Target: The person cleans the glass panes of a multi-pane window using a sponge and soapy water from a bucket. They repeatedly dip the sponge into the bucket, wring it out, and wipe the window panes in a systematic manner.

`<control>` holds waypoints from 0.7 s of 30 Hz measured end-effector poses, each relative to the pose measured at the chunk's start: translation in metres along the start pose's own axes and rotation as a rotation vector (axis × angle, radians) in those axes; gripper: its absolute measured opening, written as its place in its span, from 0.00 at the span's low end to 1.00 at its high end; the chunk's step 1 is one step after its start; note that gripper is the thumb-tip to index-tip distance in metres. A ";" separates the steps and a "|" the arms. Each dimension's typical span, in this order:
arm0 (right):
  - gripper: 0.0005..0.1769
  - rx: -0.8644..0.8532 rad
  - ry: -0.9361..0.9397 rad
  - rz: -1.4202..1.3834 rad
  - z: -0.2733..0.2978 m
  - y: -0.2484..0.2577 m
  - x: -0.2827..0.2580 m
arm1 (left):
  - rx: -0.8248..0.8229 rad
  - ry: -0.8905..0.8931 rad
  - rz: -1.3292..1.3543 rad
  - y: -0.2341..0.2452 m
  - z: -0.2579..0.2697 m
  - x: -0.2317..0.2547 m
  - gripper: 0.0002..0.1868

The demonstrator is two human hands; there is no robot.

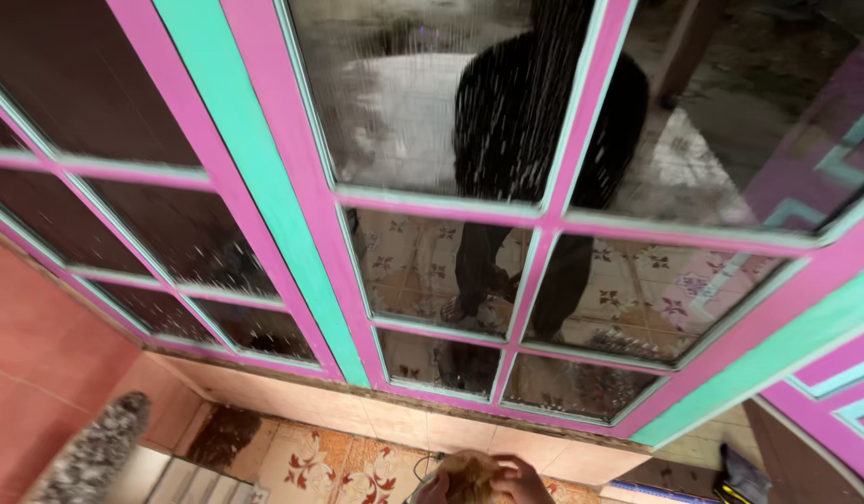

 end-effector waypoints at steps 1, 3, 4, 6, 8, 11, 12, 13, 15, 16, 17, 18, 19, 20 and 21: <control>0.29 0.013 0.005 -0.001 0.015 -0.004 -0.018 | -0.007 -0.021 -0.006 -0.011 0.020 0.021 0.21; 0.30 0.048 0.026 -0.010 0.042 -0.015 -0.055 | -0.034 -0.058 -0.001 -0.038 0.056 0.060 0.22; 0.30 0.097 0.042 -0.013 0.061 -0.022 -0.068 | -0.047 -0.073 -0.002 -0.048 0.077 0.075 0.22; 0.26 0.130 0.086 0.004 0.095 -0.038 -0.103 | -0.065 -0.118 -0.005 -0.064 0.116 0.106 0.23; 0.22 0.149 0.110 0.054 0.128 -0.044 -0.140 | -0.076 -0.187 -0.013 -0.079 0.148 0.141 0.24; 0.18 0.143 0.138 0.132 0.169 -0.049 -0.180 | -0.077 -0.346 -0.038 -0.109 0.180 0.204 0.25; 0.17 0.135 0.153 0.132 0.182 -0.045 -0.187 | -0.069 -0.406 -0.038 -0.124 0.189 0.225 0.26; 0.16 0.126 0.169 0.133 0.192 -0.041 -0.191 | -0.070 -0.476 -0.052 -0.142 0.197 0.246 0.27; 0.16 0.152 0.140 0.116 0.202 -0.033 -0.193 | -0.065 -0.545 -0.033 -0.183 0.215 0.284 0.28; 0.16 0.164 0.126 0.108 0.205 -0.028 -0.191 | -0.060 -0.545 0.000 -0.208 0.223 0.300 0.30; 0.16 0.158 0.101 0.104 0.207 -0.025 -0.187 | -0.378 -1.027 -0.040 -0.243 0.240 0.325 0.28; 0.16 0.151 0.076 0.106 0.209 -0.020 -0.183 | -0.432 -1.192 -0.062 -0.274 0.250 0.339 0.28; 0.16 0.143 0.051 0.107 0.210 -0.015 -0.179 | -0.444 -1.503 -0.199 -0.305 0.264 0.347 0.28; 0.16 0.109 0.064 0.107 0.211 -0.011 -0.177 | -0.407 -1.559 -0.370 -0.337 0.266 0.354 0.28; 0.16 0.076 0.077 0.106 0.211 -0.007 -0.178 | -0.368 -1.606 -0.545 -0.365 0.267 0.359 0.29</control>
Point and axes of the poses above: each hand's wrist, its own z-axis away from the middle knuckle, its own y-axis out of the back of the hand, x = y × z, the point moved 3 cm from there along -z, towards the middle knuckle, and after that the axes turned 7 degrees about z, right-handed, at the moved point
